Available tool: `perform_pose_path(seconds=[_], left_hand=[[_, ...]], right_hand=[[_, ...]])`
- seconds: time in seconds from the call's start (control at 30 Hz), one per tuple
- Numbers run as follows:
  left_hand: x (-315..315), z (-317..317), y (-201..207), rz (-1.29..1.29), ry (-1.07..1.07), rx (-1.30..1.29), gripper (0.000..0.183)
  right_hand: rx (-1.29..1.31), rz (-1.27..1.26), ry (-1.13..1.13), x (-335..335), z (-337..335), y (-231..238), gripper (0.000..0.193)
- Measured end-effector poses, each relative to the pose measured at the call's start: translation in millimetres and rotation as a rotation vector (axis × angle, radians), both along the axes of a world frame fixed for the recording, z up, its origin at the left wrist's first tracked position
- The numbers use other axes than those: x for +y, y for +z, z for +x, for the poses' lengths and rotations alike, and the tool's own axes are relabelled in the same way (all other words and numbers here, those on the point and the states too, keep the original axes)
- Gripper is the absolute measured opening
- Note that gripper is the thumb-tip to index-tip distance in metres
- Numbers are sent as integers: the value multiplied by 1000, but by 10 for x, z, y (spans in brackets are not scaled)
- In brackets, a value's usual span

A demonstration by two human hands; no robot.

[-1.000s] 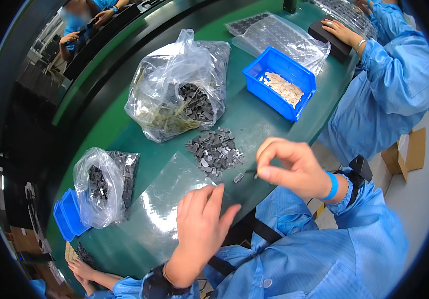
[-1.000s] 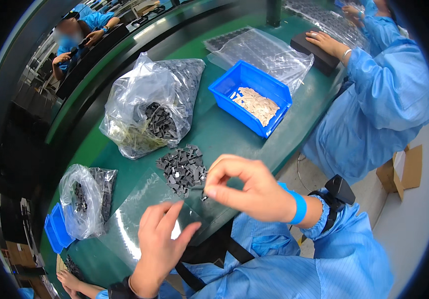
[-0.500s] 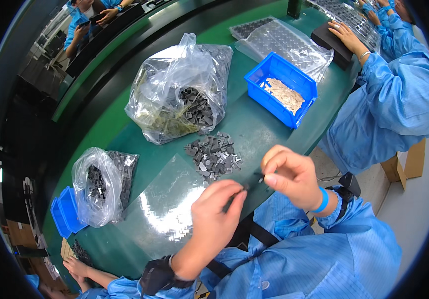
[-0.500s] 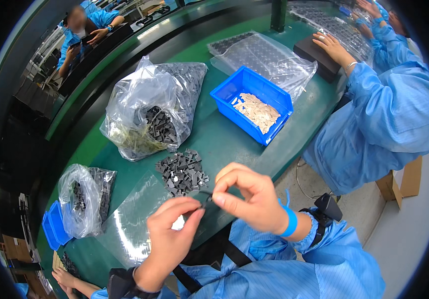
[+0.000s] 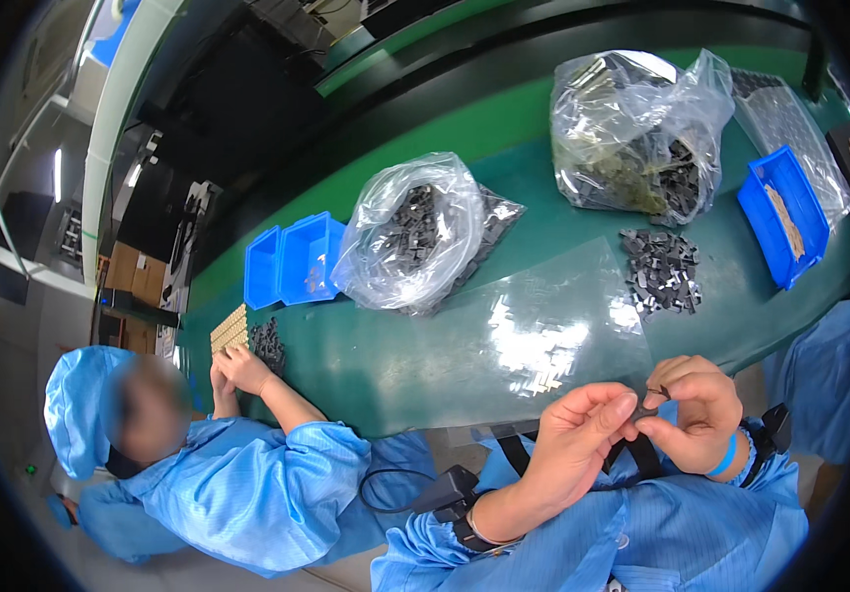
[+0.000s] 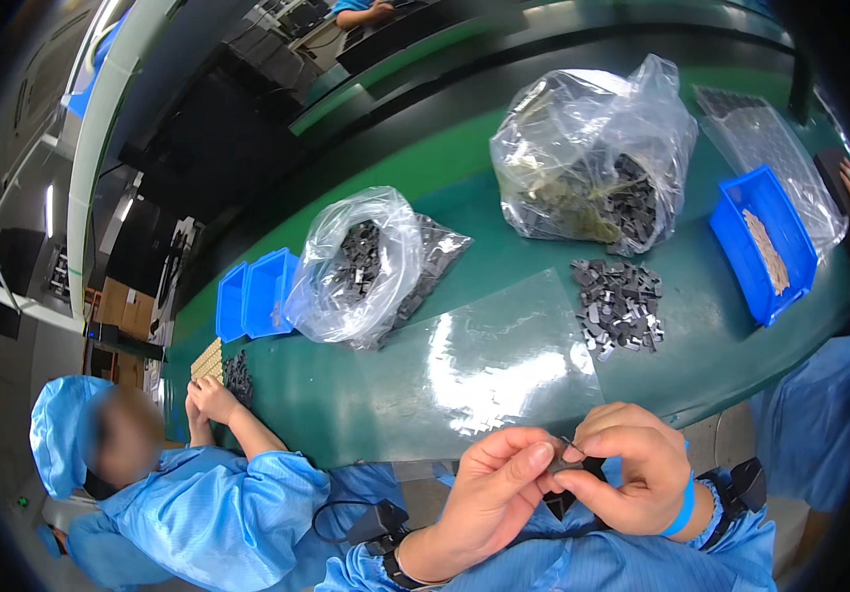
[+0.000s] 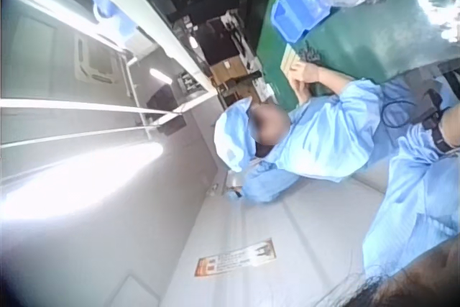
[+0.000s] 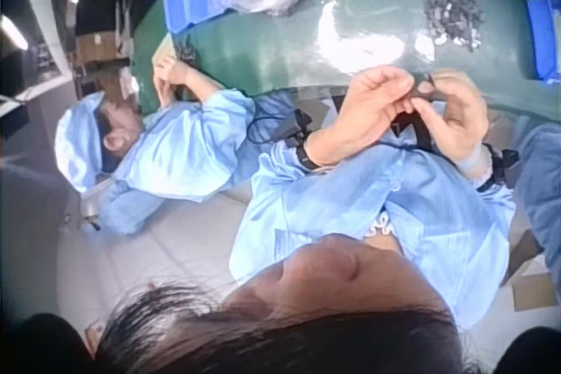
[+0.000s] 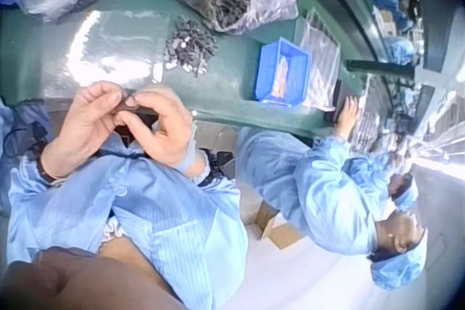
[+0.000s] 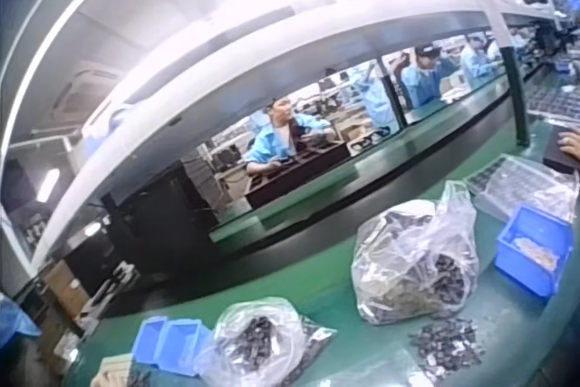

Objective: Assembling small components at a factory workstation.

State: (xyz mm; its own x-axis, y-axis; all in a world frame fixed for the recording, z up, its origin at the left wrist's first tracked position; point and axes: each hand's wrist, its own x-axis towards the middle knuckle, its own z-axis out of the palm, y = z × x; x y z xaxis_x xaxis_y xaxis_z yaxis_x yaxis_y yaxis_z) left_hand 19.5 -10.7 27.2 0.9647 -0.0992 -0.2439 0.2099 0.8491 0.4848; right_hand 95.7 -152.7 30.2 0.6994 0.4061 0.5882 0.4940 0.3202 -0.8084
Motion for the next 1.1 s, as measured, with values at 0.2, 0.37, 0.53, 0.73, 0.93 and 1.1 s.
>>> perform_pose_path(seconds=[0.2,0.37,0.53,0.73,0.93,1.1], left_hand=[[-25,-34,20,-44,49,16,27],[40,-42,63,43,100,80,33],[127,-24,32,234,284,4,32],[270,-85,-23,454,353,-100,29],[349,-164,66,542,422,-68,20],[319,-175,40,563,325,-61,23]], right_hand=[[-424,-218,-294,180,-32,-4,40],[-615,-372,-343,232,-87,-4,43],[-483,-360,-194,301,-84,64,42],[405,79,81,378,-83,14,18],[641,89,351,493,-90,-11,8],[767,129,388,461,-127,-47,5]])
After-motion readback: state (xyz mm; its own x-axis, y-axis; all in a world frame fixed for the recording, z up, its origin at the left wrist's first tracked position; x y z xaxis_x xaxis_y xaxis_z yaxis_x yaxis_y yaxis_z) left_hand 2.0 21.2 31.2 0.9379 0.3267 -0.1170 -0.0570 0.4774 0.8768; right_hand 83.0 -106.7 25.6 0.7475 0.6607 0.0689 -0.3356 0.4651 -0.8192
